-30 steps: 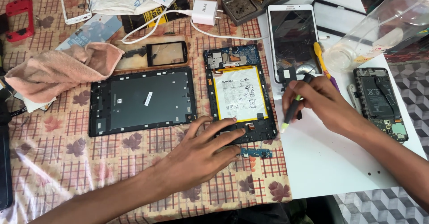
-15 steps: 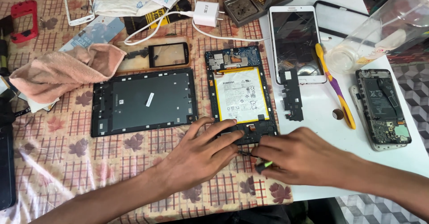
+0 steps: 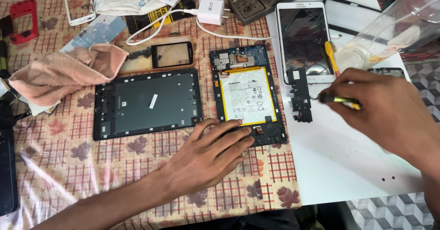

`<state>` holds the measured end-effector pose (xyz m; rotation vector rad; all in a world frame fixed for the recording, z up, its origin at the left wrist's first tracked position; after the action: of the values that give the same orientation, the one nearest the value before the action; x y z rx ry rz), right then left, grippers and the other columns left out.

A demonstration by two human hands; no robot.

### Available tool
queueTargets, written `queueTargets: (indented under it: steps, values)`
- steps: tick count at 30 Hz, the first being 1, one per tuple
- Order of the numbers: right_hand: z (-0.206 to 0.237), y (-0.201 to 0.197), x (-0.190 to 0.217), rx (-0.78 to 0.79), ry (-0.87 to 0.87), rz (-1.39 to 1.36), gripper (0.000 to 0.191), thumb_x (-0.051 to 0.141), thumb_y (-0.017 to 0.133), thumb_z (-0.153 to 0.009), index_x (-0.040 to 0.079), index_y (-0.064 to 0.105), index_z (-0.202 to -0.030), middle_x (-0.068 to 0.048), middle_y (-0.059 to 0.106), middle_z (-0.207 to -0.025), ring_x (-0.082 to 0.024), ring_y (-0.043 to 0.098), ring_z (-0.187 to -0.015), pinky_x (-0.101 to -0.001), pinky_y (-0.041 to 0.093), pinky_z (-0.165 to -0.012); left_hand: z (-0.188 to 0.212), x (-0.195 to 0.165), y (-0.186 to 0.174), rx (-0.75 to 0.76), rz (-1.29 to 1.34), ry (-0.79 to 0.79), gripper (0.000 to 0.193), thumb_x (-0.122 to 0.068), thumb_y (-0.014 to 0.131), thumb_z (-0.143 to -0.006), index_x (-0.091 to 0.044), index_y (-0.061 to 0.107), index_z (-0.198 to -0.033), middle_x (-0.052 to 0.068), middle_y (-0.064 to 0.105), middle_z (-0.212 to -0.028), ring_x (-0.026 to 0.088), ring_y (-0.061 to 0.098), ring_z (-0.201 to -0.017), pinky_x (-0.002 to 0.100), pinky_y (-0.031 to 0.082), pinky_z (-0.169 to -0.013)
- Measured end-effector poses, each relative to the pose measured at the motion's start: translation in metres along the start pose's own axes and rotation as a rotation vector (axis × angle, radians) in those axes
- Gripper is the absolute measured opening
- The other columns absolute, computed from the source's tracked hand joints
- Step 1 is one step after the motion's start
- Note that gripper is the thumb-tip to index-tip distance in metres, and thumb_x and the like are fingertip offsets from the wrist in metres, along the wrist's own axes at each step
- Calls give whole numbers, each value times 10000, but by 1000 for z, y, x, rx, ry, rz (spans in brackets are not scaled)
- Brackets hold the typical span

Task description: The person uses a screwdriver to remove screws from a disassembled Samsung tablet, then lifts and removes a metal shielding plate from the motherboard area. The back cover and other components remain on the table.

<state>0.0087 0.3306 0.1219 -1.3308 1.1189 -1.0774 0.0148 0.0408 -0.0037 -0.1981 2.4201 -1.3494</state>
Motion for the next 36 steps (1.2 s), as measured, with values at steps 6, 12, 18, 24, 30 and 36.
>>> queueTargets:
  steps: [6,12,18,24,30,36]
  values:
    - [3,14,-6,10,130,312,198,250,718,-899,129,755,-1051,-2,732,-932,-259,714,-650,-391,589,-587,1,0,0,13,3,-6,405,-285,659,-1010,-89,634,-1364,82,618,-1432,248,512,-1393,556,360,-1171]
    - [0,29,-4,205,152,250,287,400,698,-920,156,757,-1059,-42,756,-833,-295,723,-635,-436,606,-604,0,1,1,16,-2,-8,362,-284,657,-1002,-93,660,-1309,87,619,-1425,257,516,-1387,576,352,-1169]
    - [3,20,0,101,136,38,255,313,662,-970,100,762,-1066,-108,738,-712,-292,702,-563,-436,574,-574,-1,3,-2,-7,-8,-15,308,-261,659,-1014,-73,700,-1254,90,650,-1392,257,526,-1380,535,392,-1149]
    - [10,4,6,-190,-101,-307,239,166,573,-1048,-15,728,-1050,-140,714,-873,-212,620,-578,-339,497,-475,-1,3,-3,1,12,-23,274,-249,673,-990,-60,719,-1182,109,663,-1367,264,537,-1363,524,405,-1126]
    - [3,23,12,53,1,-525,194,184,646,-979,82,802,-1033,-58,770,-786,-141,674,-594,-299,540,-431,1,6,-6,-38,-45,-18,222,-210,776,-886,-51,718,-1029,117,701,-1268,253,616,-1212,458,496,-995]
    - [2,26,30,110,-102,-687,192,174,737,-828,45,797,-957,-57,811,-800,-156,725,-692,-304,615,-556,3,9,-3,-29,-8,-37,215,-196,804,-913,-62,724,-1061,69,737,-1011,193,661,-935,370,527,-793]
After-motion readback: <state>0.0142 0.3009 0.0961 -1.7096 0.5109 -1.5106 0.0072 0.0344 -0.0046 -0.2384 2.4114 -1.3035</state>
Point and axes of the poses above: each hand's wrist, its own z-axis away from the middle knuckle, its own y-axis out of the palm, x = y × z, the point moved 3 cm from there along -z, towards the middle knuckle
